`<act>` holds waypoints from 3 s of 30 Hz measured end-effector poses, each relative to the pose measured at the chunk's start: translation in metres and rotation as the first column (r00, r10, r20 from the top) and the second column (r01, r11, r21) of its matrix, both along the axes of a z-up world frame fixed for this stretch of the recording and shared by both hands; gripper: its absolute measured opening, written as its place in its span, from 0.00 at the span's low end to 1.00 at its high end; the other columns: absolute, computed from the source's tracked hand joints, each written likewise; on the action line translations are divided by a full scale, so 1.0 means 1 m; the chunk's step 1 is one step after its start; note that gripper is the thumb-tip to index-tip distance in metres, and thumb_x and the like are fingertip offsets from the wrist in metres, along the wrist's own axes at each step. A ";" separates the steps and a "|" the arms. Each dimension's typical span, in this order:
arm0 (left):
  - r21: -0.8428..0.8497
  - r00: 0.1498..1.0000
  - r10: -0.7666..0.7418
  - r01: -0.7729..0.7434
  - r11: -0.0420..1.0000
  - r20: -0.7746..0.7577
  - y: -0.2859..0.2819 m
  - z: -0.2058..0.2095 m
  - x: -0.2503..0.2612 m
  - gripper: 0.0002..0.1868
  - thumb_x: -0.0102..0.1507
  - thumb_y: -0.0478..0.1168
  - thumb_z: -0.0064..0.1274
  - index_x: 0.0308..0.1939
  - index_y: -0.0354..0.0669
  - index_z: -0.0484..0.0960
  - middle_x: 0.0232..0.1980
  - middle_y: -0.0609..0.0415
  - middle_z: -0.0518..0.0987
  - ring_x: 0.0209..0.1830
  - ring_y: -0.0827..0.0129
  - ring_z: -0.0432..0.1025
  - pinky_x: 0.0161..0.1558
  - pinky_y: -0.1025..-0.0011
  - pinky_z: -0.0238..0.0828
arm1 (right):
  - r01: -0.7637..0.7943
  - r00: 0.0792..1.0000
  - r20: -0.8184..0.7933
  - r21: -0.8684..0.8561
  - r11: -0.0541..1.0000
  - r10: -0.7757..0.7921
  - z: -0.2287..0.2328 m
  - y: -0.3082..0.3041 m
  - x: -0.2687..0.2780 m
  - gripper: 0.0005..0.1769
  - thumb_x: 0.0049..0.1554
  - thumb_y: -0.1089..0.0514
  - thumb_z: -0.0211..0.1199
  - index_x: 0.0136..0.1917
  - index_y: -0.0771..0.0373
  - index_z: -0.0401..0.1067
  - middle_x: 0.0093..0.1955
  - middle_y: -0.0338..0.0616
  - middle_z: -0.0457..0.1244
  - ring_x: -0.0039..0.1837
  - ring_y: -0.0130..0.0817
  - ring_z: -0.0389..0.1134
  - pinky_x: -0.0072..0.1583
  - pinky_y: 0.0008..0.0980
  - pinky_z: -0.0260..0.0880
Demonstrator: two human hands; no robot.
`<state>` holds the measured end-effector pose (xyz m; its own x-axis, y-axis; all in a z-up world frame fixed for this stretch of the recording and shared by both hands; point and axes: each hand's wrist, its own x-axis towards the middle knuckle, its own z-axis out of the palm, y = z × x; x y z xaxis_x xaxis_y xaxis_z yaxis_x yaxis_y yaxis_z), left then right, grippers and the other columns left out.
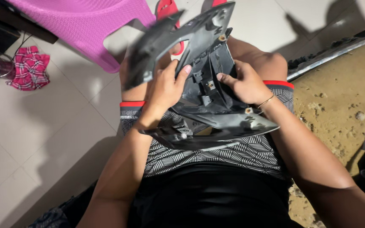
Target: The person sits on the floor and repeatedly aligns, separates, and reattaches two black motorcycle fairing pieces, checking fit and orientation. The person handles the fairing parts by hand, turning them over and pressing edges together without using tools.
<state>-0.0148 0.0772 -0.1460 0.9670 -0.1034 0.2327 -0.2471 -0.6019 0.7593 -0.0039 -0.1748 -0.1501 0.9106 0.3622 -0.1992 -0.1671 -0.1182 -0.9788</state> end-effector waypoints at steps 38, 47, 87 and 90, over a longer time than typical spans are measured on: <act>-0.080 0.992 -0.118 0.115 0.990 -0.042 -0.002 -0.010 -0.005 0.20 0.72 0.51 0.47 0.41 0.34 0.76 0.24 0.38 0.76 0.27 0.40 0.74 0.30 0.50 0.66 | 0.011 0.992 0.124 -0.073 0.997 -0.002 0.006 -0.004 -0.013 0.15 0.66 0.61 0.57 0.63 0.72 0.67 0.57 0.39 0.68 0.58 0.22 0.66 0.63 0.25 0.67; -0.046 0.992 -0.115 0.113 0.993 -0.058 -0.002 0.003 0.003 0.21 0.73 0.52 0.49 0.39 0.34 0.73 0.26 0.37 0.74 0.27 0.41 0.72 0.30 0.51 0.66 | 0.147 0.981 0.136 -0.043 0.988 -0.140 -0.005 -0.010 -0.018 0.11 0.68 0.61 0.60 0.59 0.72 0.70 0.51 0.38 0.68 0.52 0.20 0.65 0.56 0.24 0.68; -0.687 0.874 -0.347 0.022 0.727 -0.339 0.015 -0.013 0.008 0.35 0.69 0.38 0.53 0.76 0.35 0.54 0.63 0.58 0.73 0.41 0.78 0.77 0.21 0.75 0.76 | 0.187 0.947 0.210 0.255 0.949 -0.243 -0.006 -0.006 -0.005 0.14 0.71 0.61 0.57 0.67 0.69 0.67 0.61 0.36 0.66 0.62 0.22 0.64 0.67 0.25 0.65; -0.646 0.846 -0.322 -0.035 0.762 -0.426 0.016 -0.015 0.007 0.23 0.71 0.39 0.55 0.68 0.37 0.68 0.50 0.53 0.78 0.35 0.75 0.74 0.24 0.75 0.75 | 0.189 0.940 0.235 0.245 0.951 -0.248 -0.005 -0.005 -0.006 0.13 0.72 0.62 0.57 0.67 0.70 0.67 0.61 0.36 0.66 0.62 0.22 0.64 0.67 0.25 0.65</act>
<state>-0.0073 0.0934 -0.1611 0.9453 -0.2595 -0.1976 0.2168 0.0472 0.9751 -0.0094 -0.1795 -0.1548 0.9811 0.1558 0.1151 0.0984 0.1111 -0.9889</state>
